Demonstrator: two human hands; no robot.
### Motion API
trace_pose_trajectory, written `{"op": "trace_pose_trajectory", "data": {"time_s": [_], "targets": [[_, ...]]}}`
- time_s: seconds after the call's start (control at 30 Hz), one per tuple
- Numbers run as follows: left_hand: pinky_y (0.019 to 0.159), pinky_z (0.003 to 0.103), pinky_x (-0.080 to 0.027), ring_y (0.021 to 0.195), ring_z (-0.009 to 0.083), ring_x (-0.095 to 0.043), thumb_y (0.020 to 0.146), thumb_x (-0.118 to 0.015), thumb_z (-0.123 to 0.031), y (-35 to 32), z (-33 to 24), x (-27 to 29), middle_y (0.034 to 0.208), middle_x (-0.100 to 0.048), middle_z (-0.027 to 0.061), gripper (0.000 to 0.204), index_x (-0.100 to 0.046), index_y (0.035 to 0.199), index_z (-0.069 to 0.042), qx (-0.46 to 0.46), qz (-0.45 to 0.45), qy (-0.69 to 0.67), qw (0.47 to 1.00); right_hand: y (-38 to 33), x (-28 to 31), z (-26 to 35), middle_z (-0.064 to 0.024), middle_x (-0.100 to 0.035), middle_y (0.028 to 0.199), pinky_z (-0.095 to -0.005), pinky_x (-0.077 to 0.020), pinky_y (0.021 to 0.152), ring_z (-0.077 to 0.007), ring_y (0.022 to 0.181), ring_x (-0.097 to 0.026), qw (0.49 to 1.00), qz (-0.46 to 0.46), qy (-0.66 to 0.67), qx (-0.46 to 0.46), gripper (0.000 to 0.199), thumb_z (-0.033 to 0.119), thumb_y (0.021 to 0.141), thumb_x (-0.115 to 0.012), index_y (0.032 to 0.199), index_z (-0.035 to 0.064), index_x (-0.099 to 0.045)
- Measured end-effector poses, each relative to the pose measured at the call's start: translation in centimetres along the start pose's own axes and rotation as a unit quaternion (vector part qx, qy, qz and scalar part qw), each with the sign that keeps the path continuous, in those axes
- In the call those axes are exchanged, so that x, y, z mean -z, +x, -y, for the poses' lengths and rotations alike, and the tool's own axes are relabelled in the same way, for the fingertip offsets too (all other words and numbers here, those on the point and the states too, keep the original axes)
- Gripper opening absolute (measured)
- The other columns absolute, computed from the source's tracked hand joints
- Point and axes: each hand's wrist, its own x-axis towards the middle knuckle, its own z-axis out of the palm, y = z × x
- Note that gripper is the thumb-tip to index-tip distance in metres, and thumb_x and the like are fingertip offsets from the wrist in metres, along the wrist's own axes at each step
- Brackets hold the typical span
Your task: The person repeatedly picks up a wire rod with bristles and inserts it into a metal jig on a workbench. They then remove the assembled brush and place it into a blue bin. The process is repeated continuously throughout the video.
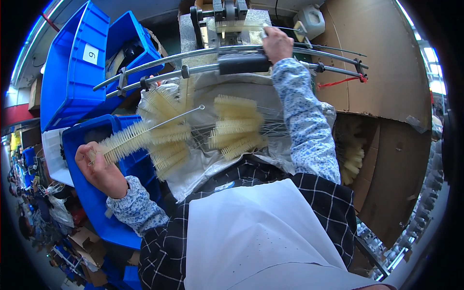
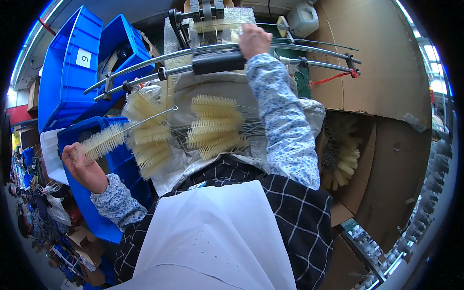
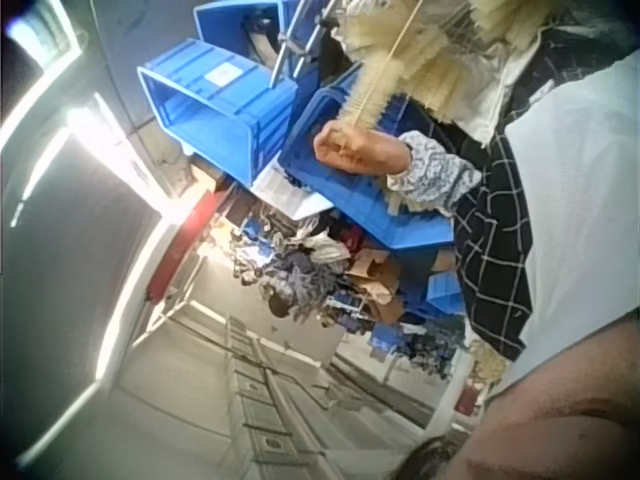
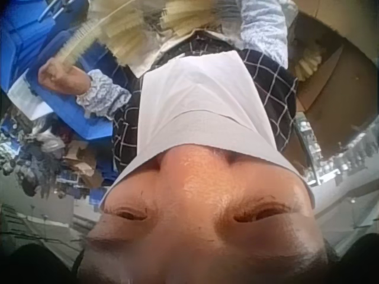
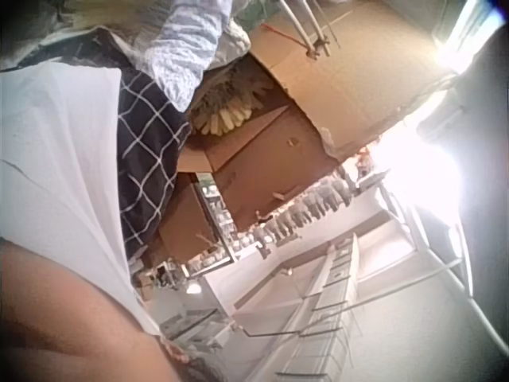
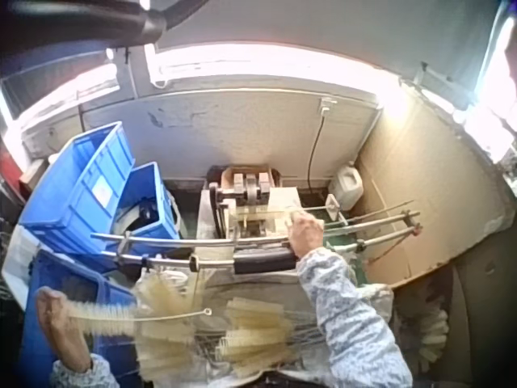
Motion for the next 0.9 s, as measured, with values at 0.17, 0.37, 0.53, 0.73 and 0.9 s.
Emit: {"op": "trace_pose_trajectory", "data": {"time_s": [0.17,0.37,0.53,0.73,0.9], "targets": [[0.082,0.029,-0.038,0.087,0.0166,-0.047,0.075,-0.047,-0.009,-0.1,0.4,-0.3,0.093,-0.048,0.0102,0.031,-0.044,0.104,0.0,-0.001,-0.011,-0.011,1.0,1.3,1.0,-6.8,-0.0086,-0.06,0.096,-0.0392,-0.0446,0.075,-0.0254,0.085,-0.059,0.999,0.015,0.038,-0.01,0.022,0.021,0.077,-0.054,0.096,0.0126,-0.061],[0.083,0.03,-0.039,0.092,0.0179,-0.048,0.075,-0.048,-0.012,0.2,1.0,-2.7,0.097,-0.049,0.0107,0.033,-0.044,0.106,-0.001,0.044,0.08,-0.007,0.996,4.9,0.6,-11.1,-0.011,-0.057,0.104,-0.0394,-0.0399,0.085,-0.0306,0.098,-0.052,0.992,0.005,-0.121,0.031,0.029,0.029,0.081,-0.045,0.106,0.0208,-0.058],[0.06,0.017,-0.04,0.068,0.0036,-0.048,0.078,-0.047,-0.008,0.2,0.9,-4.7,0.086,-0.051,0.0044,0.024,-0.045,0.101,-0.002,0.118,0.156,-0.044,0.98,3.5,5.7,-13.3,-0.0112,-0.061,0.094,-0.0347,-0.0439,0.077,-0.0249,0.088,-0.057,0.982,0.17,0.07,0.049,0.026,0.021,0.084,-0.046,0.107,0.0181,-0.058],[0.056,0.017,-0.039,0.066,0.003,-0.046,0.079,-0.046,-0.001,-2.1,3.1,-9.4,0.091,-0.047,0.0029,0.024,-0.043,0.102,-0.004,0.147,0.27,-0.07,0.949,-4.1,13.4,-5.2,-0.0097,-0.059,0.098,-0.0293,-0.0468,0.068,-0.0175,0.074,-0.056,0.878,0.373,0.283,0.102,0.034,0.015,0.082,-0.054,0.114,0.0047,-0.05],[0.062,0.02,-0.042,0.071,0.0066,-0.048,0.08,-0.047,-0.002,-5.0,2.9,-13.1,0.094,-0.045,0.0043,0.026,-0.041,0.106,-0.003,0.165,0.308,-0.119,0.929,-10.4,11.8,7.5,-0.0119,-0.056,0.104,-0.0312,-0.0431,0.083,-0.0219,0.096,-0.053,0.822,0.41,0.366,0.149,0.03,0.012,0.079,-0.057,0.107,0.0017,-0.051]]}}
